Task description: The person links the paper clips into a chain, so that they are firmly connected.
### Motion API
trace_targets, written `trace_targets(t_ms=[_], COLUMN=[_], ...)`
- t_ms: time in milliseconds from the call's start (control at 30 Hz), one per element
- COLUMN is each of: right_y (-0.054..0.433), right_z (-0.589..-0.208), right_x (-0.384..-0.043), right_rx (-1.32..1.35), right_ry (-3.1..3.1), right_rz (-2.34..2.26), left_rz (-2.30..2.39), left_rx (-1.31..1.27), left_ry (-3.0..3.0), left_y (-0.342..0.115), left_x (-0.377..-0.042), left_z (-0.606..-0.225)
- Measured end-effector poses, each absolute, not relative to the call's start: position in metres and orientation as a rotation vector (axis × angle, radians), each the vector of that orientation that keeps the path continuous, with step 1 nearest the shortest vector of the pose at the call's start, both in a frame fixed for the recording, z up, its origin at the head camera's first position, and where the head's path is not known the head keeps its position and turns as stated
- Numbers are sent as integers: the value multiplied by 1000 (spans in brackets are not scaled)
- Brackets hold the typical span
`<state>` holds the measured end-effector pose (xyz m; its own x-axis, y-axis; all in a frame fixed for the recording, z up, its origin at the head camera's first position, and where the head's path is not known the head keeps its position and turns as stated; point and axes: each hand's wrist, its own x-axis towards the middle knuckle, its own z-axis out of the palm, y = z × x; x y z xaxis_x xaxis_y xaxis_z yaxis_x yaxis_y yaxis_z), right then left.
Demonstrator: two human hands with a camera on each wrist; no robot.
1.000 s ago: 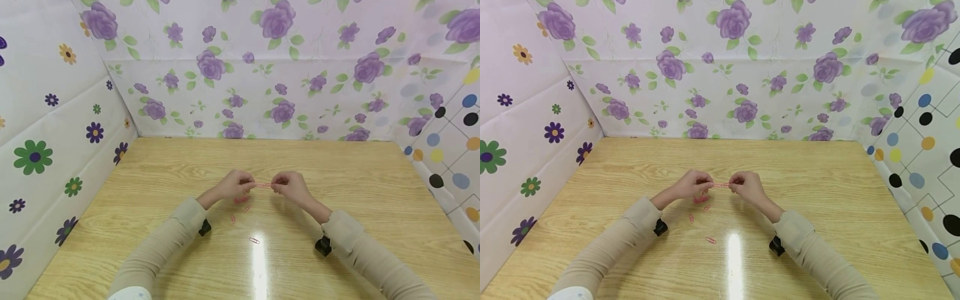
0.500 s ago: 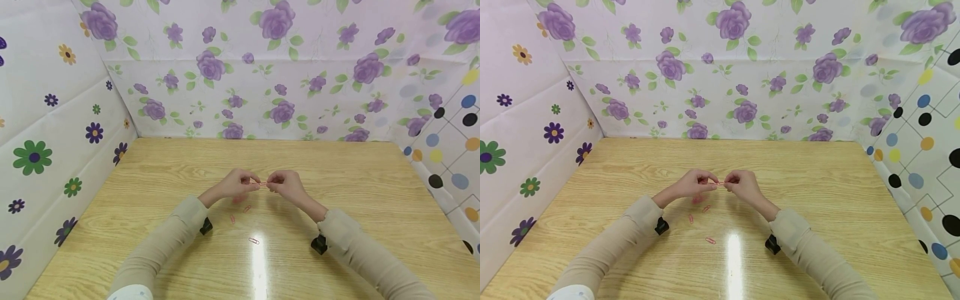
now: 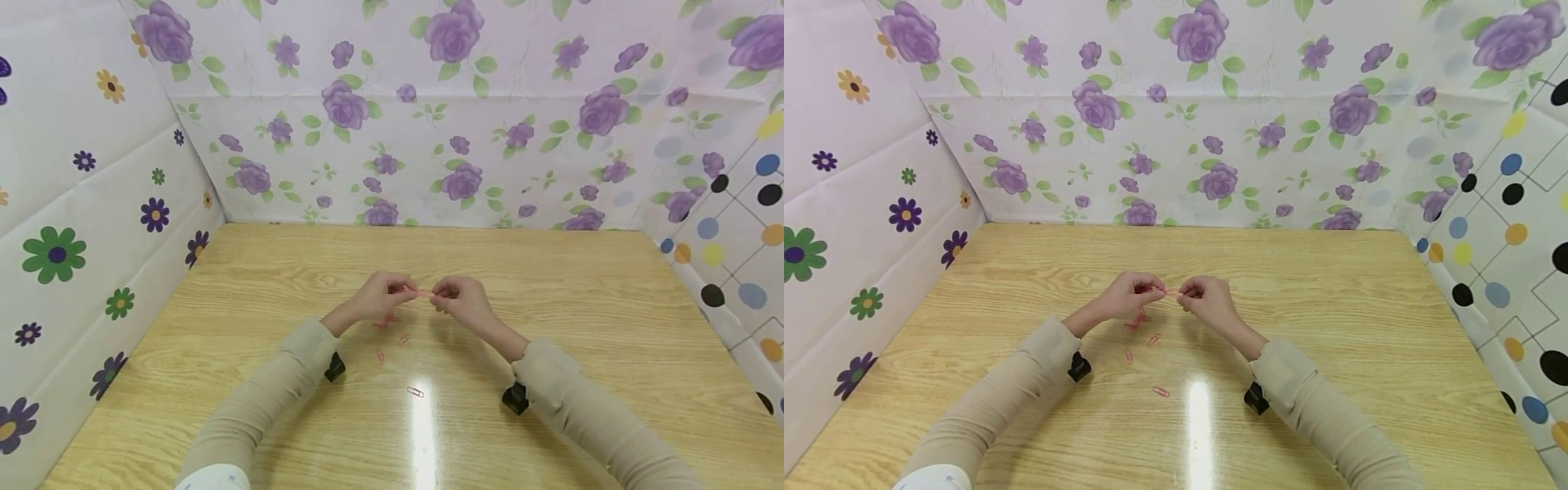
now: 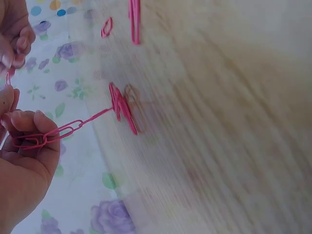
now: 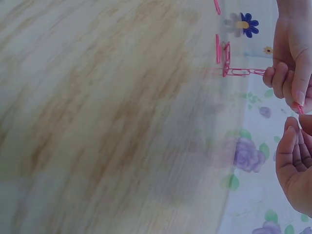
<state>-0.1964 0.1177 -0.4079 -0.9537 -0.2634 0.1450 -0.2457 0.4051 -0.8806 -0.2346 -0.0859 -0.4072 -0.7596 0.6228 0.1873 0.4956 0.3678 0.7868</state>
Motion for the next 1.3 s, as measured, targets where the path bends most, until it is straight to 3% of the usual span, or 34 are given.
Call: trace_targets(t_ms=[167,367,1300], right_y=[115,111,80], right_z=[-412,-422,-445], right_x=[-196,-199,-200], right_rx=[-537,-667,-928], right_ry=[2634,2670,2568], right_rz=[-1549,-1361,-1061], left_rz=[1432,1523,1594], left_rx=[912,787,668], left_ry=[2434,2352,2232], left_y=[-95,-108,-125], left_x=[-228,-248,-270], left_z=[-392,-411,-417])
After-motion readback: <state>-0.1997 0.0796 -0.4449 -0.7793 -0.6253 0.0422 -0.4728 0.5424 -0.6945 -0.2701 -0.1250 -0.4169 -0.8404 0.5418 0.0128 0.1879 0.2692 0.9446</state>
